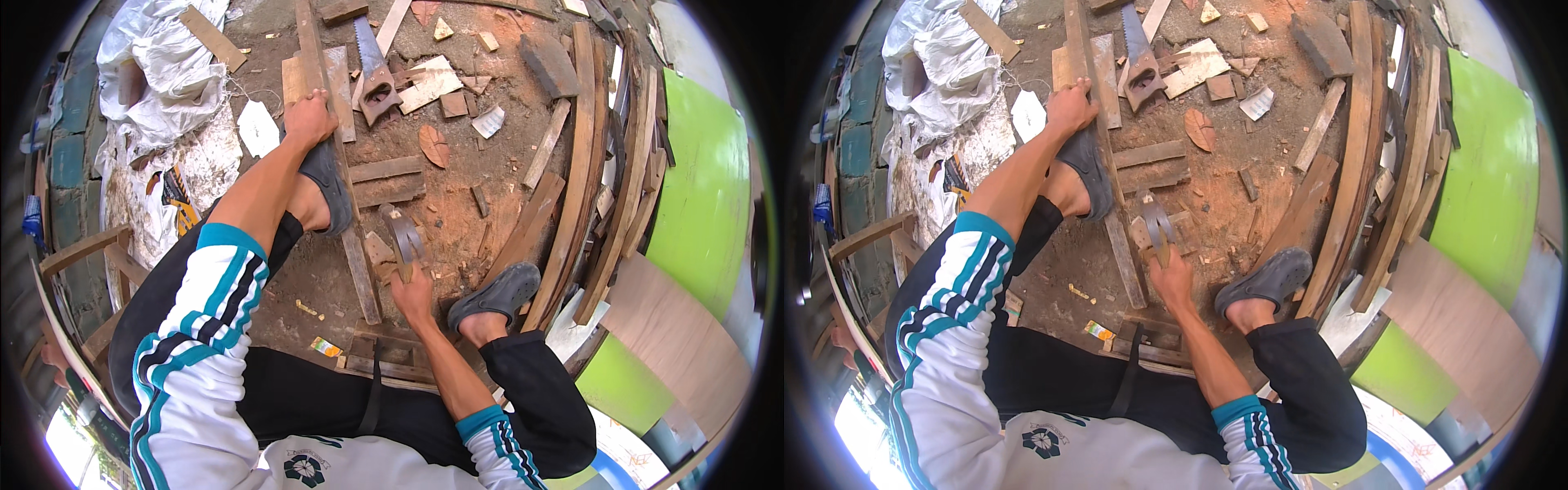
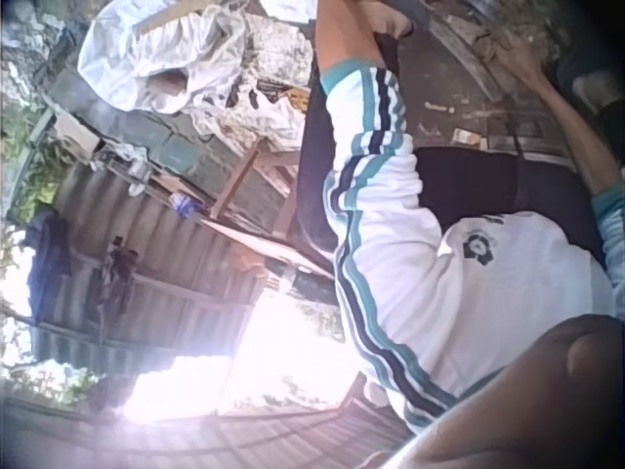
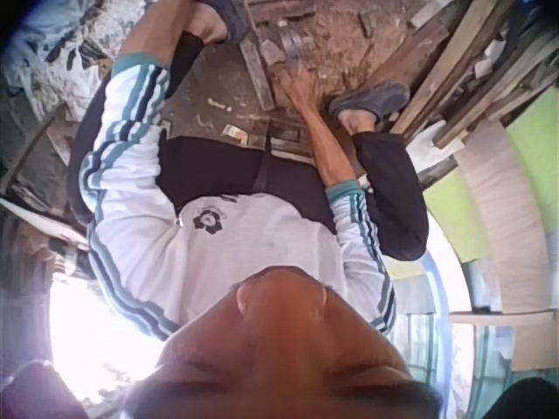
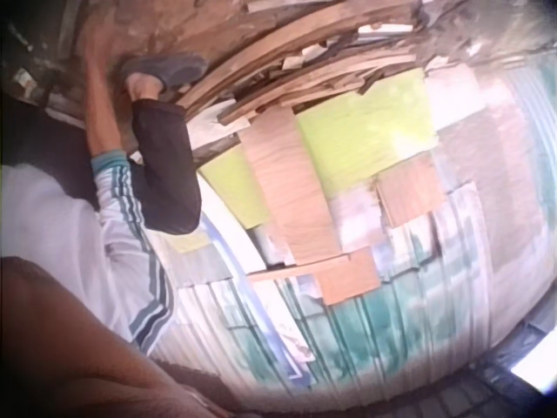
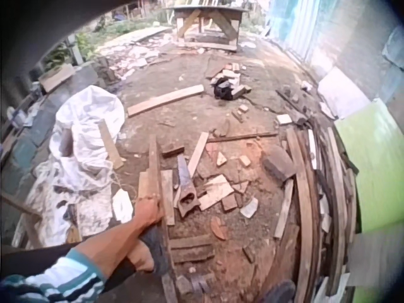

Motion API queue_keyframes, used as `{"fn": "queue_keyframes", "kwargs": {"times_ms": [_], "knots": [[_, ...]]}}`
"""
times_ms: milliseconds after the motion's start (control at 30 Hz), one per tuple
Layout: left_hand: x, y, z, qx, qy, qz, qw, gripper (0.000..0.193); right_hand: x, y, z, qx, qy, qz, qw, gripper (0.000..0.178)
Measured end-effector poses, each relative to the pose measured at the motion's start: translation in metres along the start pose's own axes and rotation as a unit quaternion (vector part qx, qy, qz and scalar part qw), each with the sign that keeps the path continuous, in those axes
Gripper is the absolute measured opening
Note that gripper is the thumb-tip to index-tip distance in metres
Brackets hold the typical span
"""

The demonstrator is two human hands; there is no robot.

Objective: The person sits on the ground and uses a hammer to repeatedly strike a long wooden plank, breaking it into smaller pieces. The person repositions the wood and continues hammering until the plank is fragmented.

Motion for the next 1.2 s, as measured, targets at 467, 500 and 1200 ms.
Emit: {"fn": "queue_keyframes", "kwargs": {"times_ms": [467, 500, 1200], "knots": [[-0.009, -0.001, 0.006, -0.032, -0.035, 0.035, 0.998, 0.06, -0.05, -0.021, -0.009, 0.103, -0.081, -0.071, 0.989, 0.029], [-0.011, -0.002, 0.006, -0.023, -0.033, 0.032, 0.999, 0.061, -0.054, -0.029, -0.007, 0.142, -0.085, -0.128, 0.978, 0.029], [-0.062, 0.02, -0.103, -0.142, -0.18, -0.004, 0.973, 0.05, -0.017, 0.032, 0.02, 0.014, -0.109, -0.019, 0.994, 0.033]]}}
Point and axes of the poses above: each hand's wrist, its own z-axis towards the middle knuckle, its own y-axis out of the back of the hand, x = y × z, the point moved 7 cm from there along z, towards the middle knuckle
